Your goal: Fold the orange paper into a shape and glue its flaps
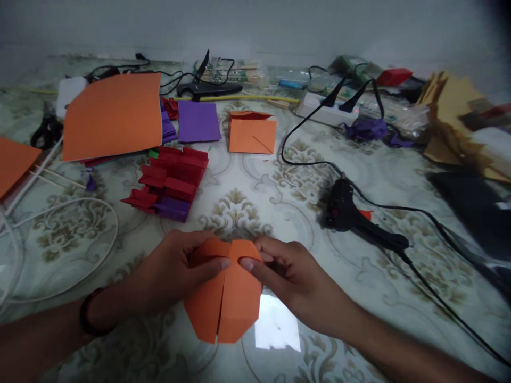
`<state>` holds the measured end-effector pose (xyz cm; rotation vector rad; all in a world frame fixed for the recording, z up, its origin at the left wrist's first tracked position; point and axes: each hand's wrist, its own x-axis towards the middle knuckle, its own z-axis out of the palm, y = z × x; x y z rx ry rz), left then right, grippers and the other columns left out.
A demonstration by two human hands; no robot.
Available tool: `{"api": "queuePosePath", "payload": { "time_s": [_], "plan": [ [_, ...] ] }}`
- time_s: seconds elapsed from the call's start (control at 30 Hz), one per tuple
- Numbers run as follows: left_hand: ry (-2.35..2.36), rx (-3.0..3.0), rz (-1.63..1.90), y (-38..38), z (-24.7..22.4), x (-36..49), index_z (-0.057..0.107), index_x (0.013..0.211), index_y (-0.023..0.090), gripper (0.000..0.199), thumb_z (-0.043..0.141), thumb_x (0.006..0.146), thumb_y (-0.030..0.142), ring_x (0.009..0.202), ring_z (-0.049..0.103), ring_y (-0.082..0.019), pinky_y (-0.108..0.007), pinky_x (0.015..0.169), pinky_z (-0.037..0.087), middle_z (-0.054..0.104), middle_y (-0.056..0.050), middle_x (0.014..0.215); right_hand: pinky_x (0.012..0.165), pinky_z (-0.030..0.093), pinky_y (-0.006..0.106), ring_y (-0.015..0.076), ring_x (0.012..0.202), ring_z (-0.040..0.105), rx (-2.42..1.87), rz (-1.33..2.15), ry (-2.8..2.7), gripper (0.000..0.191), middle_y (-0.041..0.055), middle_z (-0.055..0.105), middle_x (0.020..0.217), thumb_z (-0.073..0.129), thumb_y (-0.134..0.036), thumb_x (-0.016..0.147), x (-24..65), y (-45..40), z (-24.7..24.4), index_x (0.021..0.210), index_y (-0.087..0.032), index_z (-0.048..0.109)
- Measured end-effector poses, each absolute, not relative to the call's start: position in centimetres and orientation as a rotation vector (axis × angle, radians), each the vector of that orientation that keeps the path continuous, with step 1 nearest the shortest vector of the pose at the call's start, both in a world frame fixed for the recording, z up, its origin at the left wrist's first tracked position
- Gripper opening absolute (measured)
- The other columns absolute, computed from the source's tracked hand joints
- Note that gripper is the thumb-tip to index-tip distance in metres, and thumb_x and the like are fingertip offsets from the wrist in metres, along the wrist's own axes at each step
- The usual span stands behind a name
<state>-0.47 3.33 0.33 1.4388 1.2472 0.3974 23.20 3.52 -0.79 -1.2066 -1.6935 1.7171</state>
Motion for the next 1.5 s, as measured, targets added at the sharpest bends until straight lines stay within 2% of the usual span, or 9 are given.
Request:
{"api": "queuePosePath", "payload": {
  "time_s": [0.1, 0.33, 0.47, 0.8, 1.07, 1.23, 1.37, 1.43, 1.5],
  "plan": [
    [1.214, 1.394, 0.406, 3.29, 0.26, -0.57, 0.058, 0.078, 0.017, 0.034, 0.065, 0.093, 0.047, 0.063, 0.043, -0.011, -0.021, 0.051, 0.031, 0.051, 0.004, 0.069, 0.049, 0.025, 0.025, 0.0099, 0.056, 0.032, -1.194, 1.689, -1.707, 0.044, -0.0075, 0.035, 0.061, 0.06, -0.046, 0.104, 23.29, 3.58, -0.7, 0.07, -0.022, 0.046],
    [1.238, 1.344, 0.445, 3.4, 0.07, -0.7, 0.055, 0.078, 0.018, 0.038, 0.067, 0.093, 0.051, 0.061, 0.043, -0.01, -0.02, 0.05, 0.031, 0.049, 0.004, 0.069, 0.054, 0.041, 0.023, 0.0102, 0.057, 0.058, -1.07, 1.784, -1.621, 0.037, -0.005, 0.06, 0.062, 0.063, -0.043, 0.105, 23.52, 3.92, -0.64, 0.078, -0.021, 0.054],
    [1.209, 1.344, 0.483, 3.8, 0.35, -0.65, 0.063, 0.089, 0.017, 0.033, 0.074, 0.088, 0.048, 0.069, 0.054, -0.014, -0.021, 0.056, 0.043, 0.061, 0.001, 0.079, 0.055, 0.044, 0.022, 0.0108, 0.059, 0.063, -1.064, 1.766, -1.544, 0.033, -0.0039, 0.065, 0.063, 0.064, -0.043, 0.105, 23.58, 3.79, -0.93, 0.082, -0.02, 0.059],
    [1.212, 1.495, 0.519, 4.15, 0.53, -0.77, 0.067, 0.119, 0.023, 0.039, 0.081, 0.084, 0.035, 0.092, 0.07, -0.022, -0.029, 0.077, 0.057, 0.075, -0.001, 0.106, 0.053, 0.041, 0.023, 0.0113, 0.058, 0.058, -1.132, 1.765, -1.578, 0.03, -0.004, 0.064, 0.064, 0.061, -0.045, 0.105, 23.49, 3.74, -0.9, 0.089, -0.02, 0.061],
    [1.253, 1.454, 0.589, 3.99, 0.33, -0.61, 0.065, 0.106, 0.022, 0.03, 0.08, 0.085, 0.037, 0.077, 0.065, -0.017, -0.023, 0.059, 0.05, 0.07, 0.002, 0.089, 0.052, 0.038, 0.025, 0.0123, 0.057, 0.059, -1.168, 1.71, -1.698, 0.036, -0.0021, 0.066, 0.063, 0.059, -0.045, 0.105, 23.64, 4.21, -0.93, 0.079, -0.021, 0.054],
    [1.264, 1.424, 0.631, 3.96, -0.11, -0.72, 0.069, 0.111, 0.021, 0.028, 0.067, 0.097, 0.045, 0.077, 0.061, -0.016, -0.023, 0.061, 0.05, 0.069, 0.0, 0.09, 0.053, 0.041, 0.023, 0.0106, 0.058, 0.06, -1.095, 1.697, -1.678, 0.042, -0.0036, 0.064, 0.062, 0.058, -0.045, 0.107, 23.75, 4.25, -0.76, 0.073, -0.022, 0.048],
    [1.28, 1.448, 0.627, 3.93, -0.24, -0.92, 0.073, 0.107, 0.02, 0.025, 0.065, 0.098, 0.042, 0.078, 0.061, -0.016, -0.023, 0.064, 0.05, 0.07, 0.0, 0.089, 0.058, 0.052, 0.022, 0.0125, 0.062, 0.066, -1.059, 1.792, -1.545, 0.025, -0.005, 0.064, 0.065, 0.059, -0.043, 0.107, 23.64, 4.23, -0.75, 0.104, -0.02, 0.068],
    [1.237, 1.406, 0.599, 3.9, -0.17, -1.0, 0.075, 0.108, 0.02, 0.026, 0.067, 0.097, 0.043, 0.079, 0.063, -0.017, -0.023, 0.065, 0.051, 0.072, -0.001, 0.09, 0.06, 0.056, 0.024, 0.013, 0.062, 0.066, -1.053, 1.799, -1.468, 0.031, -0.0048, 0.066, 0.067, 0.06, -0.042, 0.106, 23.68, 4.22, -1.01, 0.126, -0.021, 0.07],
    [1.193, 1.357, 0.577, 3.89, 0.0, -1.04, 0.076, 0.111, 0.022, 0.028, 0.071, 0.094, 0.044, 0.083, 0.067, -0.018, -0.025, 0.068, 0.054, 0.075, -0.002, 0.095, 0.063, 0.06, 0.025, 0.0142, 0.067, 0.068, -1.041, 1.754, -1.461, 0.033, -0.0008, 0.075, 0.079, 0.062, -0.04, 0.105, 23.82, 4.21, -1.24, 0.13, -0.024, 0.075]
  ]
}}
